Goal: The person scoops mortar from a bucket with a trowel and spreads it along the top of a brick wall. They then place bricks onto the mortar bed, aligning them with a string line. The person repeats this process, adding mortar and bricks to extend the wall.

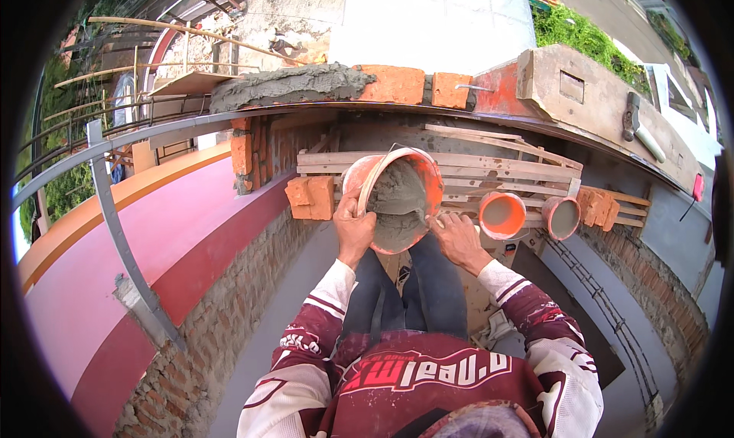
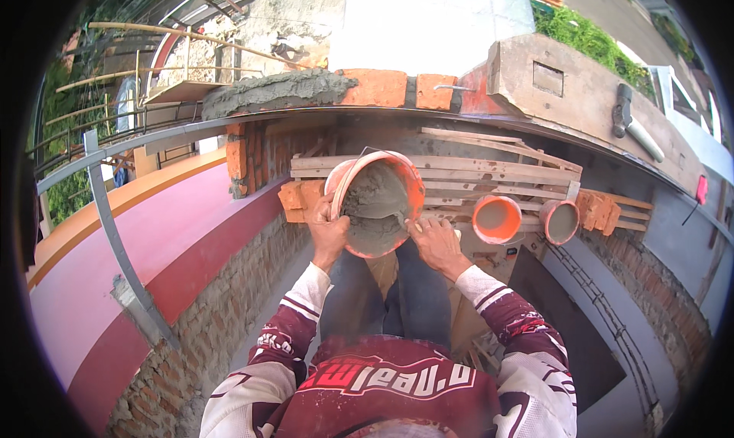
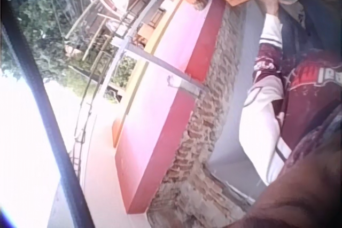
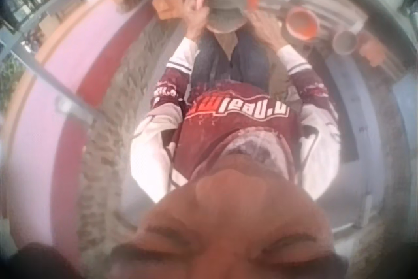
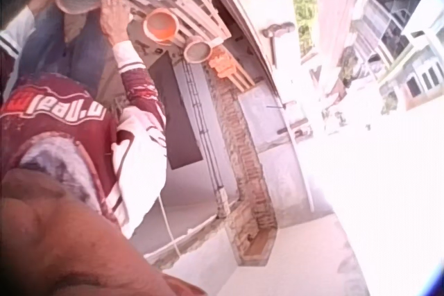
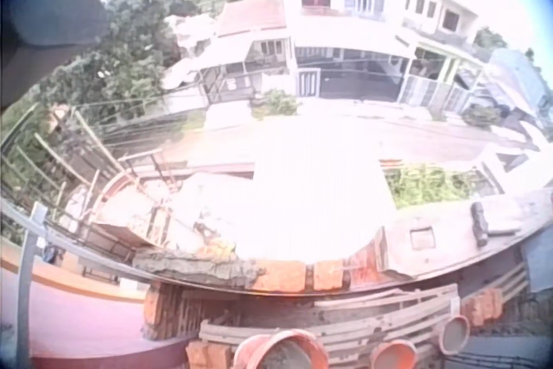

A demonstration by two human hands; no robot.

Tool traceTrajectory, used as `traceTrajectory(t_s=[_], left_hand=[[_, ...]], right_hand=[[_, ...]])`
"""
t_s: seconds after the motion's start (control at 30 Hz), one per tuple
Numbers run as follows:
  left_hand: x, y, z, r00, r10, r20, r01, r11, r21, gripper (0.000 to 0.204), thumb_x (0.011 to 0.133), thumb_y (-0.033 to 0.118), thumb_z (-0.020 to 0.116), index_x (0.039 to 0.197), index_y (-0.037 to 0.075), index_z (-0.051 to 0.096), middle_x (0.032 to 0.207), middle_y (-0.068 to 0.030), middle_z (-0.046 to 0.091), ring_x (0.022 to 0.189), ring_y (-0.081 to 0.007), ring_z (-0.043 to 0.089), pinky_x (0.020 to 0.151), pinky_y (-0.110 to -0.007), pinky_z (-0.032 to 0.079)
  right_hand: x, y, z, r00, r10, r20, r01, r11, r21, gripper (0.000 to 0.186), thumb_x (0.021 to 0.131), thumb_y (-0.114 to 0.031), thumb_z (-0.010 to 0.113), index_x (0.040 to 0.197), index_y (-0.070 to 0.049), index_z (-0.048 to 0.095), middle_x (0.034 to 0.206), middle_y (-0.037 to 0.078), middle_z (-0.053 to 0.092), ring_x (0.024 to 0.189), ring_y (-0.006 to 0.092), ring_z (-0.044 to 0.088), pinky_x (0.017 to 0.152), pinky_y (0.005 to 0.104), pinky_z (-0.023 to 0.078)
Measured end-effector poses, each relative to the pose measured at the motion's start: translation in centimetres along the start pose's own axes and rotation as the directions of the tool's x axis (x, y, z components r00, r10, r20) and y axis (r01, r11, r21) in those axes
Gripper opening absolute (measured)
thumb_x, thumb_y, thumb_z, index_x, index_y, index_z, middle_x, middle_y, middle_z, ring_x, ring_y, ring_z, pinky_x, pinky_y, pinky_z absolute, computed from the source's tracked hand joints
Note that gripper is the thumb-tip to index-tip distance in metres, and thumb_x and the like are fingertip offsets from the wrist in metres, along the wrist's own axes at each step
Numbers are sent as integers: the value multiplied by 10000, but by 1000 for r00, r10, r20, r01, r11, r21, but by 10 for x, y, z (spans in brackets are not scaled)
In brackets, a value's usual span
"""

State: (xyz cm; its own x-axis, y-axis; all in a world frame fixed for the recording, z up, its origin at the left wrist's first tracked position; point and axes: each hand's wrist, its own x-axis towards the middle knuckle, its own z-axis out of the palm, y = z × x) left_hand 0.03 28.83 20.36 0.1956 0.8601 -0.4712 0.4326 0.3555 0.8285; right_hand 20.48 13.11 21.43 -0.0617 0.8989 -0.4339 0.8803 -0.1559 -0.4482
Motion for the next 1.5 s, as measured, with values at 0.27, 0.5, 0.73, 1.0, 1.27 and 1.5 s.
traceTrajectory(t_s=[0.27,0.5,0.73,1.0,1.27,1.5], left_hand=[[13,-11,10,974,225,-33,-225,974,10,273,677,-94,589,649,6,337,1191,-167,684,1024,-220,618,825,-287,462],[29,-22,-19,986,164,19,-163,986,-46,186,691,-79,588,679,2,422,1062,-94,664,889,-127,554,743,-263,435],[17,-49,-51,974,-212,-84,179,938,-296,154,727,-99,571,855,-27,618,762,45,561,635,-45,458,586,-223,397],[21,-88,-67,885,-360,-295,246,899,-362,174,727,-97,571,732,51,479,718,28,514,578,-61,437,517,-251,357],[14,-105,-110,863,-351,-363,256,924,-285,253,714,-108,574,956,-58,628,816,-23,608,695,-100,555,659,-250,454],[5,-110,-129,858,-364,-363,317,930,-185,254,687,-101,582,934,-61,622,827,-37,615,700,-120,559,654,-271,457]], right_hand=[[36,20,2,960,245,133,-269,939,216,262,904,-188,569,1091,-13,627,918,255,688,875,422,702,762,540,549],[45,-43,34,929,74,362,-307,698,647,315,902,-261,624,1075,-4,684,987,255,711,930,447,688,848,503,531],[52,-35,16,943,-25,333,-197,764,614,348,894,-278,635,1146,-49,706,977,243,711,995,431,678,874,498,520],[119,4,-36,929,65,365,-264,808,527,349,853,-271,622,1119,-61,707,980,238,715,982,435,677,863,508,518],[202,50,-69,954,241,-178,-193,949,249,382,862,-259,611,1190,-78,689,948,200,714,915,426,685,815,498,538],[248,69,-11,787,127,-603,-320,921,-224,402,893,-199,681,1287,-129,647,936,107,649,883,292,665,722,432,542]])
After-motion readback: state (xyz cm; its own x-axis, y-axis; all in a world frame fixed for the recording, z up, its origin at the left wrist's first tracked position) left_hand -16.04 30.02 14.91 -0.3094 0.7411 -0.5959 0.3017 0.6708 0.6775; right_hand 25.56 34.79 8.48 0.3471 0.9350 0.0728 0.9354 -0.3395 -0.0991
